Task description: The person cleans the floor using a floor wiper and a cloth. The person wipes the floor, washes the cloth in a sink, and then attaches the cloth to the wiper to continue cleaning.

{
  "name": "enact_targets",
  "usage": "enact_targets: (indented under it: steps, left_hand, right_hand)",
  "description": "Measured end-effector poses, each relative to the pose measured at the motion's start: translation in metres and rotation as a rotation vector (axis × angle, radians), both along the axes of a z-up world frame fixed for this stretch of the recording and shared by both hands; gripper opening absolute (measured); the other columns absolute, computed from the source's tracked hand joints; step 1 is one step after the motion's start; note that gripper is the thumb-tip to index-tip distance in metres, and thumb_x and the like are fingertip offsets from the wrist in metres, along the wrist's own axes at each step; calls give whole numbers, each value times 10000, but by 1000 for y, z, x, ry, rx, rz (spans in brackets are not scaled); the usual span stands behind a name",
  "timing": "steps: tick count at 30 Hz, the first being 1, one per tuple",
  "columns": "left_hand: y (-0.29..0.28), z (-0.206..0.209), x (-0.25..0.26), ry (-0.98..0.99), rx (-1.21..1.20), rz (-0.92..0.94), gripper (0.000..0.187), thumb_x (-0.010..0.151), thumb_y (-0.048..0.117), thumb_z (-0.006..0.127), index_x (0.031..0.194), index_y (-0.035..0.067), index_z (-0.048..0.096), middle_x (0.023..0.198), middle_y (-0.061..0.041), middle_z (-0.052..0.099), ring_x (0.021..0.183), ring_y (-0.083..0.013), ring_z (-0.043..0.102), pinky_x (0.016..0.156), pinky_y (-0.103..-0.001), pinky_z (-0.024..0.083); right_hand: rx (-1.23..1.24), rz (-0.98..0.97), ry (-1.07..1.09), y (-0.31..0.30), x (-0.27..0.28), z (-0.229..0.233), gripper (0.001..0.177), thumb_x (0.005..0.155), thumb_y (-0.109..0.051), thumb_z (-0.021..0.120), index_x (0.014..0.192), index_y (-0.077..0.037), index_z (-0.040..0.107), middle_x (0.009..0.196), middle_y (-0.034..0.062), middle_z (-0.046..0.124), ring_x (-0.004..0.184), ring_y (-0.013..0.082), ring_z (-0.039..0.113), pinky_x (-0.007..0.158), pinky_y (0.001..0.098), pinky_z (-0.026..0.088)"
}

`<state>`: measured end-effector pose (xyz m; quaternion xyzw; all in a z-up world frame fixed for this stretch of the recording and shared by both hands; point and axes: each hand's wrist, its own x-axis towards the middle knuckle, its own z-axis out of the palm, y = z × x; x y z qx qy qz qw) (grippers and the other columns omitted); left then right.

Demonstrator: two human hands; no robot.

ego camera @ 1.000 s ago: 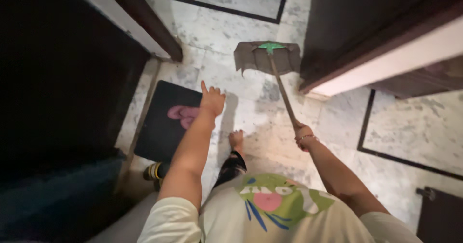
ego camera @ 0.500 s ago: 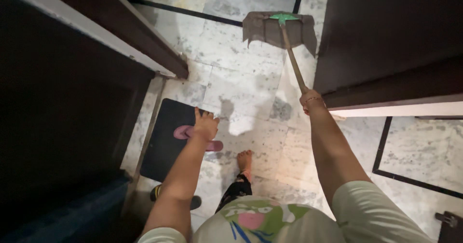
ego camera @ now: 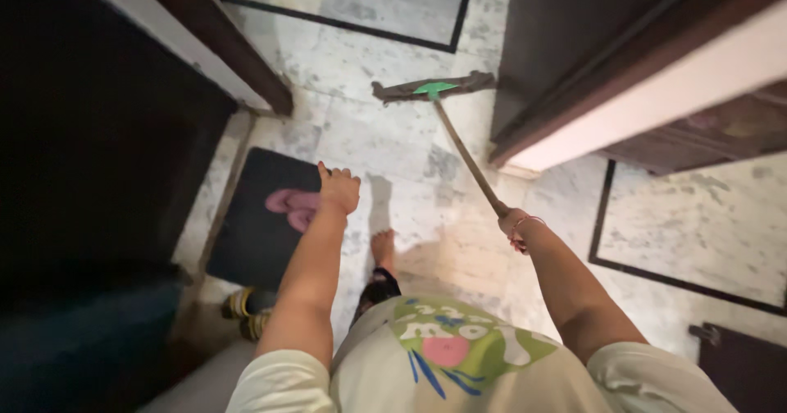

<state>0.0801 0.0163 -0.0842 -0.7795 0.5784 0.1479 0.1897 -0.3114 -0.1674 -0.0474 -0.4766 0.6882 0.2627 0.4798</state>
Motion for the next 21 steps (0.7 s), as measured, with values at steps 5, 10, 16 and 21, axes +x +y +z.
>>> enact_targets:
  steps: [5,10,16,21]
  left_hand:
    - [38,17,-100,11,46,29,312,936,242,576,1207,188,719,1341,-99,623,1302,-327,546,1148,-769,128]
    - [45,62,-147,58,0,58,329,919,285,636,1223,187,713,1358,-108,614,1311,-329,539,1143,-763,150]
    - [49,80,-138,7,-63,17,362,899,340,692,1232,198,709,1325,-113,629,1292,-349,550,1149,-762,152]
    - [52,37,-103,-1,-53,-33,366,905,355,683,1231,190,708,1314,-120,638,1286,-349,555,1133,-785,158]
  right_hand:
    - [-21,188,-8,74,-132,37,662,982,-185,451,1507,-586,418,627,62,493,434,187,438,411,361,381]
    - [-165,211,-41,106,-239,17,554,918,-203,587,1432,-403,538,732,112,620,564,216,553,535,390,458]
    - [-450,318,-252,157,-207,-30,507,838,-226,756,1338,-174,689,863,173,778,725,253,697,689,427,555]
    - [-584,234,-218,152,-147,-52,525,871,-282,725,1389,-267,640,998,162,770,843,305,740,750,425,568]
